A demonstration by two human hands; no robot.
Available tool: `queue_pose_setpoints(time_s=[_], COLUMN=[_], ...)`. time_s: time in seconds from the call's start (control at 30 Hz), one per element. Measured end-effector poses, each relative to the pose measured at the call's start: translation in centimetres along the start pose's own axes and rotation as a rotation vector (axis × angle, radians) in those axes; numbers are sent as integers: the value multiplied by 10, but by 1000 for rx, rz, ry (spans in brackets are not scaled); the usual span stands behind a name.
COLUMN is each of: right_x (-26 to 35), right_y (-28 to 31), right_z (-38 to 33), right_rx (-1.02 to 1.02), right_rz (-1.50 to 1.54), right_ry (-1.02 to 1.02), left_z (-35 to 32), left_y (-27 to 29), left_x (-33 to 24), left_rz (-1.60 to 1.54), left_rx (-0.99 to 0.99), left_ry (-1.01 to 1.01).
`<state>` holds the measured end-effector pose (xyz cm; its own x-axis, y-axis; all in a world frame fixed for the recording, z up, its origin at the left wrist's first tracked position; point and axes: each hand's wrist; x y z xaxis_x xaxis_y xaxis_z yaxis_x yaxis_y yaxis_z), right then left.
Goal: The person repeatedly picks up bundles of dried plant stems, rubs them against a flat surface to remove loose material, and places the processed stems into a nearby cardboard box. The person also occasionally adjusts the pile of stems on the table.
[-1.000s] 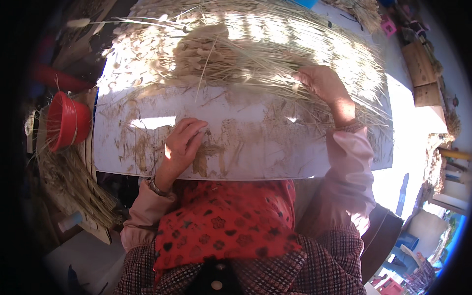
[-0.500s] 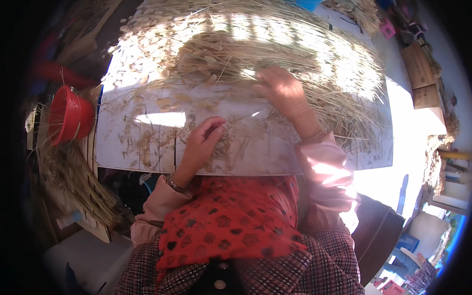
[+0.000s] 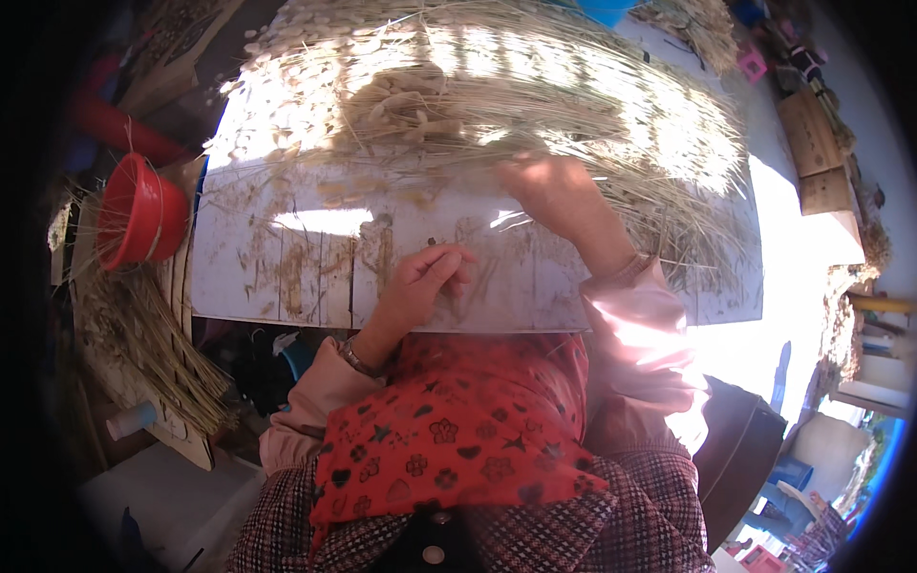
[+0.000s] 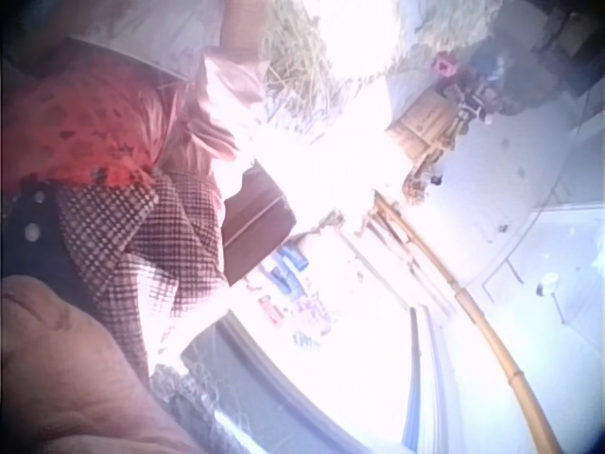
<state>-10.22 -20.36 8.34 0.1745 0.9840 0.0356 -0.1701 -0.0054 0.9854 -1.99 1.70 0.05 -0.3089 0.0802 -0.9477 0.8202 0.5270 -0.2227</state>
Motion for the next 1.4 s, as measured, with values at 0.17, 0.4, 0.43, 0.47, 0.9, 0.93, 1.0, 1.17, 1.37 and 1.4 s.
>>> queue_pose_setpoints(time_s=[0.17, 0.4, 0.43, 0.47, 0.9, 0.93, 1.0, 1.17, 1.37, 1.4], right_x=[10, 14, 15, 16, 58, 61, 64, 62, 68, 70], right_y=[-16, -33, -35, -37, -43, -44, -46, -48, -46, -47], right_z=[-57, -117, -122, -125, -66, -62, -56, -49, -58, -61], right_rx=[-305, -310, -328, -261, -541, -530, -408, -283, -239, -251], right_rz=[458, 901, 799, 777, 430, 381, 286, 556, 460, 460], right_ry=[-109, -382, -332, -418, -96, -120, -223, -109, 35, -38], left_z=[1, 3, 3, 3, 11, 12, 13, 14, 13, 13], left_y=[8, 12, 12, 13, 29, 31, 35, 31, 32, 32], left_x=[4, 7, 7, 8, 8, 8, 7, 10, 5, 4], left_rz=[-156, -390, -436, -486, -632, -626, -614, -548, -565, -551], left_rx=[-49, -163, -160, -157, -205, -195, -177, -212, -272, -288], left_ry=[74, 97, 87, 69, -22, -28, -43, -18, 4, 20])
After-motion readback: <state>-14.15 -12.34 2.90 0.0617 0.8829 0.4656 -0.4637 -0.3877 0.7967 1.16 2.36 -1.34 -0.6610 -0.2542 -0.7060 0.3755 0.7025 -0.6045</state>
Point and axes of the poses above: each hand's wrist, its own z-axis towards the middle knuckle, its own y-axis out of the back of the hand, x = y × z, and after that the axes turned 9 degrees about -x, right-handed
